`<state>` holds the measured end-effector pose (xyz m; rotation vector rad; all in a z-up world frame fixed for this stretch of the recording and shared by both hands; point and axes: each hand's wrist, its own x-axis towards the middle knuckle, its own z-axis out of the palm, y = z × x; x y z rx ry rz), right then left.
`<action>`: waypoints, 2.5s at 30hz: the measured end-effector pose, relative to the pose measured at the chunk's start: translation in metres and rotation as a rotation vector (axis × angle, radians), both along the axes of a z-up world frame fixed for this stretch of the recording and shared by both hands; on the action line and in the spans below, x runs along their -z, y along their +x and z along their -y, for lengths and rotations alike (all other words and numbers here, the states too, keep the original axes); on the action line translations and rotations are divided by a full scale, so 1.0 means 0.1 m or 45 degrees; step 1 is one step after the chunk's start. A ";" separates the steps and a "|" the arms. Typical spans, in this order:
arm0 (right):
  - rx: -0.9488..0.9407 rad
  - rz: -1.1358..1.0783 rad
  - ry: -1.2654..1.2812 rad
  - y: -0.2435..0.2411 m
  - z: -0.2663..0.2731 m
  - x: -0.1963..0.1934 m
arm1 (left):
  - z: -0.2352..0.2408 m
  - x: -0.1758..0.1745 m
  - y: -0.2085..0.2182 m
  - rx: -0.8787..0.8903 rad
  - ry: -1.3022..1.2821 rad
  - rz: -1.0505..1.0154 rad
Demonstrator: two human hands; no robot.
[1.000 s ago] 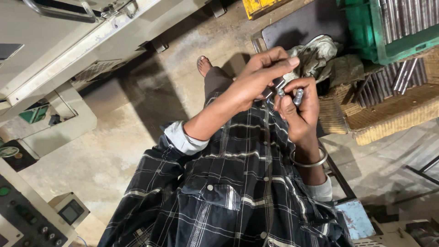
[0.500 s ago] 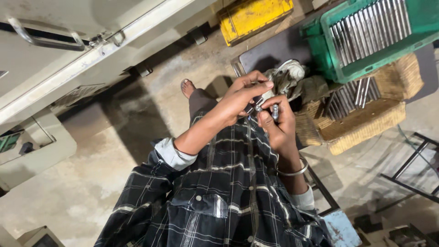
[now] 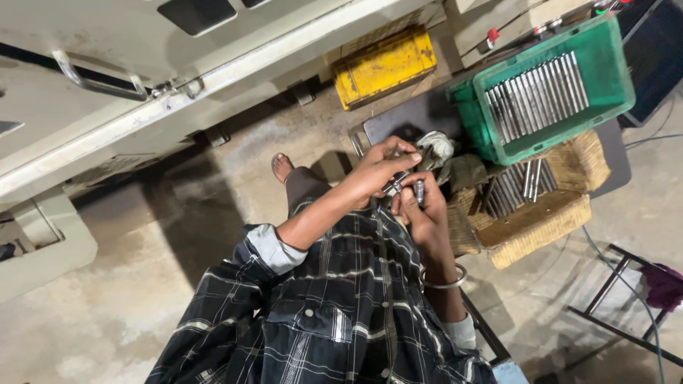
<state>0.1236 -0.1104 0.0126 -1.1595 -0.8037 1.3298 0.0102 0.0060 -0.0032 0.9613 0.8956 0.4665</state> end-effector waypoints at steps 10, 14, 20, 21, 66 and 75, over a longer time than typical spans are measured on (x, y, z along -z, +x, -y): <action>0.038 0.109 0.056 0.03 0.01 0.19 | -0.06 0.08 0.08 0.023 -0.024 -0.111; 0.073 0.107 0.074 0.04 -0.01 0.20 | -0.07 0.14 0.10 0.035 0.047 -0.015; 0.083 0.106 0.088 0.04 -0.03 0.24 | -0.08 0.20 0.12 0.031 0.097 -0.010; 0.084 0.108 0.088 0.03 -0.04 0.25 | -0.08 0.21 0.12 0.025 0.168 0.015; 0.647 0.348 0.835 -0.10 0.28 0.80 | -0.32 0.81 0.36 -0.205 0.139 -0.467; 0.291 0.075 -0.176 0.11 0.04 0.26 | -0.33 1.00 -0.04 -0.160 -0.408 -0.025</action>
